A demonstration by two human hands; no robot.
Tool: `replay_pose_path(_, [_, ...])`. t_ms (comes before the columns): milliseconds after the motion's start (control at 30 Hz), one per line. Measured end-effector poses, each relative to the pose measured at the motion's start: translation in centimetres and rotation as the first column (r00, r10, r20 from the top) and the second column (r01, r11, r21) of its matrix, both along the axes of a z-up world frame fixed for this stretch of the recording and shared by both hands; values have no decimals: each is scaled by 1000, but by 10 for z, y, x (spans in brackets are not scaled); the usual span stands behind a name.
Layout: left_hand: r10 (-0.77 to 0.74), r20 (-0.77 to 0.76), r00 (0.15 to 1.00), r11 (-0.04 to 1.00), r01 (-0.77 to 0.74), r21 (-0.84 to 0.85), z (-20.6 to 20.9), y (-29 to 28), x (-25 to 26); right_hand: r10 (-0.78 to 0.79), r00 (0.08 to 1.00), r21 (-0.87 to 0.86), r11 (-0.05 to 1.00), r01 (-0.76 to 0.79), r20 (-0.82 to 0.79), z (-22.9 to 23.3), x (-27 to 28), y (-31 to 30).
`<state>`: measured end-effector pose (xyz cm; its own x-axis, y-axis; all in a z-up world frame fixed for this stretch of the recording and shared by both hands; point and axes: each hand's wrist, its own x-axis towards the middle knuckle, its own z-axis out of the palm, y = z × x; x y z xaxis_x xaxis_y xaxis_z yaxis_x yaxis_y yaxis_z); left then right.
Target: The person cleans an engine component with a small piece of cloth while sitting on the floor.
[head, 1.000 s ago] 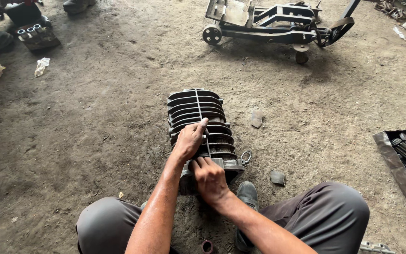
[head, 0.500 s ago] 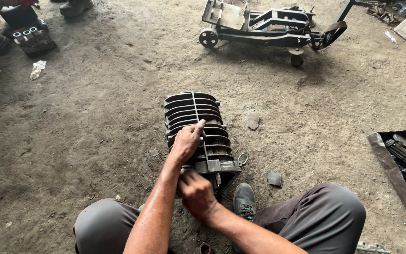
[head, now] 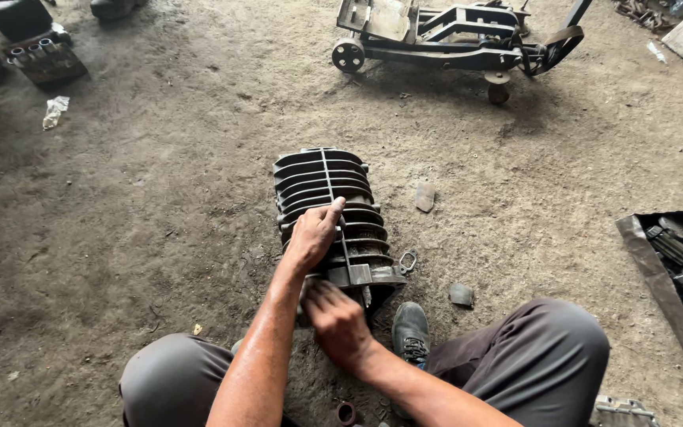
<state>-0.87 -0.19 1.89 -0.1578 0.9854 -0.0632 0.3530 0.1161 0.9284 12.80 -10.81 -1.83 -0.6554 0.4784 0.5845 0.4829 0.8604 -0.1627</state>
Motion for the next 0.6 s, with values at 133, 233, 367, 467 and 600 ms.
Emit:
replay_pose_path(133, [16, -14, 1000, 1000, -16, -8, 2, -2, 1, 91, 994, -26, 996, -90, 58, -9, -7, -3])
replay_pose_path(233, [6, 8, 1000, 1000, -6, 22, 1, -2, 3, 39, 999, -37, 999, -37, 35, 0, 7, -3])
replay_pose_path(367, [5, -5, 1000, 996, -4, 88, -3, 0, 1, -39, 998, -63, 997, 36, -42, 17, 26, -8])
replay_pose_path(467, [31, -34, 999, 990, -26, 137, -7, 5, -3, -87, 994, -35, 996, 85, -69, 11, 11, -17])
replay_pose_path(600, [4, 5, 1000, 999, -4, 38, -11, -2, -5, -32, 998, -40, 999, 30, -45, 2, 2, -22])
